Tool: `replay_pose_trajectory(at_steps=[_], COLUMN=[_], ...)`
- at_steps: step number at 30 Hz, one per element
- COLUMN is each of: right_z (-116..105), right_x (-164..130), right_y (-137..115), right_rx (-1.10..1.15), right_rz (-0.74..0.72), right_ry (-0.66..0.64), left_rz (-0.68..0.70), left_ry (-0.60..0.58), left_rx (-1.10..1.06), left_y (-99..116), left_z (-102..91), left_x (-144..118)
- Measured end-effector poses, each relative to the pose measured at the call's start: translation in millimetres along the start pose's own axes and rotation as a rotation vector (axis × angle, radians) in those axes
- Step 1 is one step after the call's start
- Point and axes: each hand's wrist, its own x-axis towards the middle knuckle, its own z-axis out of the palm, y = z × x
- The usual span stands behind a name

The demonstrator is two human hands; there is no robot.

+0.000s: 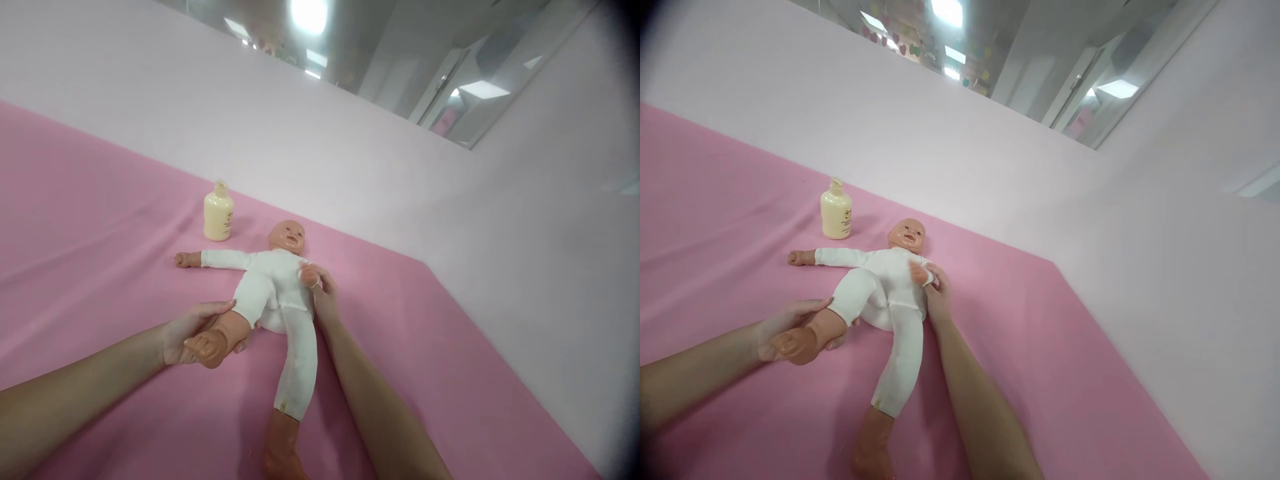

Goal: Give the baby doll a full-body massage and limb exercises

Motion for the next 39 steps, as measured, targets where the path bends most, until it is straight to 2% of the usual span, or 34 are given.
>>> replay_pose_trajectory(at_steps=[3,7,12,18,23,28,31,33,36,39], right_z=[-2,-3,-3,-3,-4,-3,-2,-3,-7,-12], right_x=[1,0,-1,2,5,6,6,7,13,18], right_y=[0,-2,-3,4,12,11,10,12,20,28], right_rx=[-0.097,-0.151,-0.141,-0.043,0.069,0.186,0.210,0.221,0.236,0.227], right_rz=[-0.059,-0.041,-0.048,0.024,0.003,0.134,0.153,0.169,0.230,0.267], right_ry=[-0.070,-0.082,-0.078,-0.017,0.085,0.184,0.254,0.287,0.341,0.364], left_rz=[-0.029,-0.025,-0.056,-0.096,-0.138,-0.212,-0.294,-0.328,-0.307,-0.274], left_ry=[0.061,0.092,0.056,-0.194,-0.402,-0.556,-0.547,-0.493,-0.392,-0.385], left_rx=[-0.025,-0.008,0.018,0.104,0.162,0.212,0.264,0.346,0.542,0.640], left_y=[0,0,0,0,0,3,4,4,2,1], left_z=[7.2,9.6,5.0,1.7,0.0,4.8,9.2,10.7,11.7,13.1], left_x=[-1,0,1,1,1,-2,-5,-6,-7,-6])
